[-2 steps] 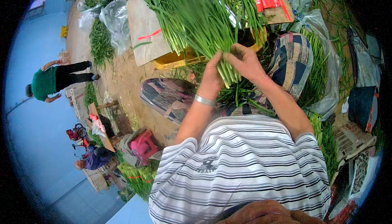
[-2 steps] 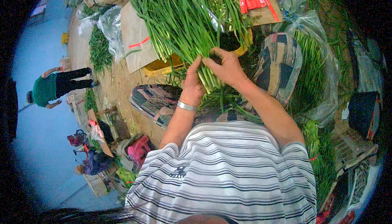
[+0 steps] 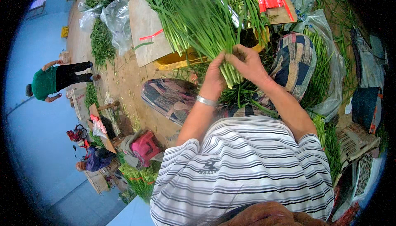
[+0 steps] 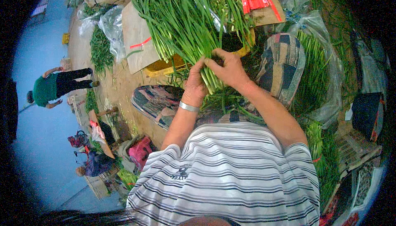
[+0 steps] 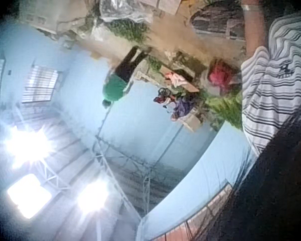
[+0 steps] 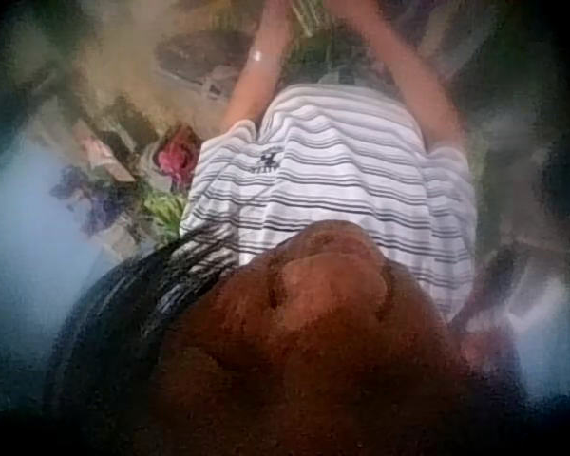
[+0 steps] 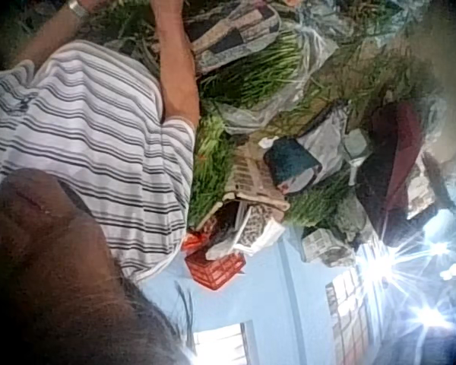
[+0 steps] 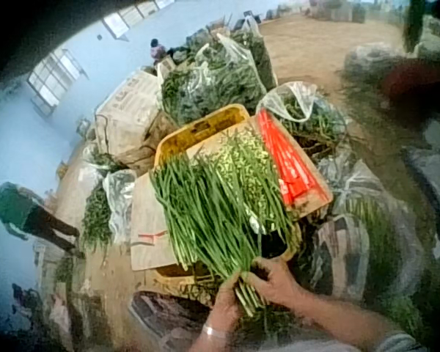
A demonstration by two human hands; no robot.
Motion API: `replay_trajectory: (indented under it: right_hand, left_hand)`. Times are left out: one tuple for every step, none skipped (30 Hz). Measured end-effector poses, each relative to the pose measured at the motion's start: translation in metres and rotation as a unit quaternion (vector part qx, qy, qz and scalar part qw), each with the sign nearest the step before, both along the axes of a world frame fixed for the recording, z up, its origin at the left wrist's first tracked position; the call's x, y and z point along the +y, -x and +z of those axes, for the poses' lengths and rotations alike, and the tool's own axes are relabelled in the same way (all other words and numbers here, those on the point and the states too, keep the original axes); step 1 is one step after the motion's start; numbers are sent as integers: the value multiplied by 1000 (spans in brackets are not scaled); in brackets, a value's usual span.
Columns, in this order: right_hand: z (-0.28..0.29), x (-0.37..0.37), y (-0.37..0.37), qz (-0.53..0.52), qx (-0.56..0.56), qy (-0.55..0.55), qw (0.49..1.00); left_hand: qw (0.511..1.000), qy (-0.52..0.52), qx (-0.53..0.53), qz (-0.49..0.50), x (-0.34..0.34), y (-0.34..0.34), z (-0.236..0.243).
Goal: The person gathers green leafy vegetables from a plastic bag, aligns the stems, and secures them into bundles using red rubber bands. The person places the finished bundles into a yellow crate.
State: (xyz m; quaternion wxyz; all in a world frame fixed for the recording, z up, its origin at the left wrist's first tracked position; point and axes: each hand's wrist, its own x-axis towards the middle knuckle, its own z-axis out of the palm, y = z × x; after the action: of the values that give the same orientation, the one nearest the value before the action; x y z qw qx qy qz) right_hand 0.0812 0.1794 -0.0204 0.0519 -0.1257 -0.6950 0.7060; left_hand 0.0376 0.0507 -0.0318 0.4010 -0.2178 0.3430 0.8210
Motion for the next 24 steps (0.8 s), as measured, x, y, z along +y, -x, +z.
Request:
replay_trajectory:
  right_hand:
    - [4, -1, -3, -3, 12, -50, 999]
    - [6, -2, -6, -7, 24, -100, 995]
    - [4, -5, -10, -19, 85, -150, 985]
    - [10, -7, -16, 17, 123, -157, 980]
    - [20, -8, -22, 55, 160, -164, 972]
    - [31, -8, -28, 92, 197, -170, 961]
    - [41, -8, -36, 167, 199, -148, 954]
    - [48, -8, -43, 236, 198, -129, 942]
    - [46, -10, -51, 288, 254, -75, 920]
    - [49, -1, -57, 431, 166, -126, 878]
    - [56, 7, -59, 505, 112, -203, 831]
    - [63, 15, -60, 571, 57, -277, 771]
    - [67, 22, -61, 542, 20, -354, 761]
    - [69, 27, -62, 509, -17, -429, 746]
    - [70, 30, -62, 471, -53, -500, 725]
    - [72, 30, -57, 403, -29, -468, 786]
    - [74, 28, -48, 331, -7, -433, 838]
    - [75, 27, -39, 255, 16, -394, 883]
    - [71, 23, -32, 219, 3, -389, 895]
    - [62, 17, -25, 181, -10, -384, 905]
    - [54, 13, -21, 143, -23, -377, 915]
    - [50, 12, -18, 145, -46, -378, 913]
    - [47, 11, -16, 147, -68, -378, 911]
    - [44, 9, -14, 149, -91, -378, 909]
  left_hand:
    - [1000, -3, -8, 0, 1, 0, 1]
    - [1000, -6, -15, 1, 2, 0, 3]
    - [999, -15, -31, -2, 3, 0, 7]
    - [1000, -9, -15, -16, 1, 1, 2]
    - [1000, -2, 0, -30, -2, 3, -6]
    - [999, 4, 14, -44, -3, 5, -12]
    - [997, 6, 19, -77, -6, 8, -6]
    - [998, 8, 13, -64, -2, 9, -2]
    - [999, 10, 6, -50, 1, 9, 3]
    - [999, 14, 2, -35, 1, 9, 5]
    - [995, -80, -35, -45, -7, 10, 2]
    - [995, -86, -27, -50, -10, 10, 1]
    - [994, -92, -20, -56, -11, 11, 0]
    - [993, -99, -12, -62, -13, 11, -1]
    - [991, -114, -14, -67, -16, 11, -3]
    - [991, -118, -8, -69, -16, 10, -2]
    - [990, -124, -3, -72, -14, 9, 0]
    - [989, -130, 3, -75, -11, 9, 3]
    - [994, -101, -2, -51, -8, 7, 6]
    - [994, -105, 2, -44, -3, 7, 11]
    - [993, -109, 6, -36, 1, 6, 17]
    - [993, -111, 10, -26, 1, 5, 21]
    - [992, -118, 28, -19, 1, 3, 21]
    - [993, -116, 18, -17, -3, 5, 16]
